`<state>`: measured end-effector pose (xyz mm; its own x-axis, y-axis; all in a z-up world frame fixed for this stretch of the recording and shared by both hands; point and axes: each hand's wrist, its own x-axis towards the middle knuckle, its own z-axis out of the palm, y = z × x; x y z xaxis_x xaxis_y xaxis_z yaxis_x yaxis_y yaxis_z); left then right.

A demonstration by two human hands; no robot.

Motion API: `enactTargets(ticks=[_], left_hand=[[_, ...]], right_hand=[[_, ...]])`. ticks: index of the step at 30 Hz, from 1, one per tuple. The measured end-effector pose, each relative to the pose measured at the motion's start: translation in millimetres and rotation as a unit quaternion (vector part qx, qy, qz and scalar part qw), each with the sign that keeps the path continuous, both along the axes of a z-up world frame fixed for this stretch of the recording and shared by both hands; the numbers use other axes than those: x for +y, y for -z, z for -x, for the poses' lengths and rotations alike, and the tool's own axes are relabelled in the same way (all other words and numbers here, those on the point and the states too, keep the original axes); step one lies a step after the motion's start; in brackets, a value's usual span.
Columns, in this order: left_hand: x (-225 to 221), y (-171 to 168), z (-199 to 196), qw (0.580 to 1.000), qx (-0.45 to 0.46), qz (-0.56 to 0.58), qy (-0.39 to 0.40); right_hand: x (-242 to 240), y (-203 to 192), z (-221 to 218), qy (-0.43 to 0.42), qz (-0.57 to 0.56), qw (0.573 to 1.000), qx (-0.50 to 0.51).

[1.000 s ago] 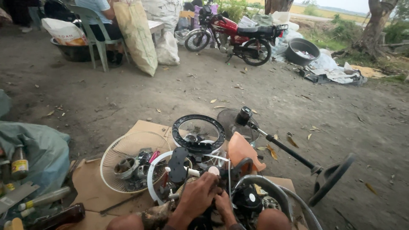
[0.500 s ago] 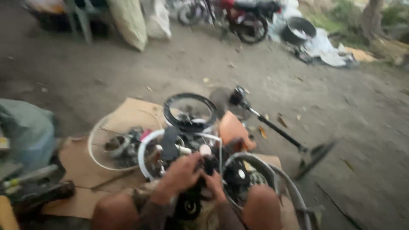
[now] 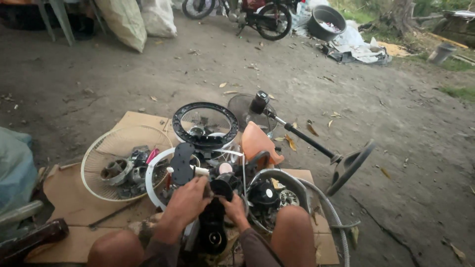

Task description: Disassembling and reassembling the motor housing and components of an electric fan

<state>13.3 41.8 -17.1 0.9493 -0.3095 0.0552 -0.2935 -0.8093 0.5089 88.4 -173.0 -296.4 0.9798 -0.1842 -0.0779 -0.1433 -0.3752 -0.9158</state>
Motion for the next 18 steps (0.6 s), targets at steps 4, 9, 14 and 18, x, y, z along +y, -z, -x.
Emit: enactTargets(ticks=[4, 9, 14, 18], left_hand=[[8.4, 23.5, -4.0, 0.997, 0.047, -0.056, -0.005], [7.0, 24.3, 0.0, 0.983, 0.107, -0.146, -0.033], [-1.1, 55.4, -8.3, 0.976, 0.15, -0.134, -0.081], [1.3, 48.7, -11.1, 0.967, 0.192, -0.165, -0.013]], right_hand=[[0.8, 9.9, -1.1, 0.01, 0.015, 1.0, 0.006], [0.0, 26.1, -11.7, 0.028, 0.076, 0.997, 0.009], [2.6, 14.5, -7.0, 0.021, 0.078, 0.997, 0.012], [0.3, 24.6, -10.6, 0.01, 0.057, 0.998, 0.001]])
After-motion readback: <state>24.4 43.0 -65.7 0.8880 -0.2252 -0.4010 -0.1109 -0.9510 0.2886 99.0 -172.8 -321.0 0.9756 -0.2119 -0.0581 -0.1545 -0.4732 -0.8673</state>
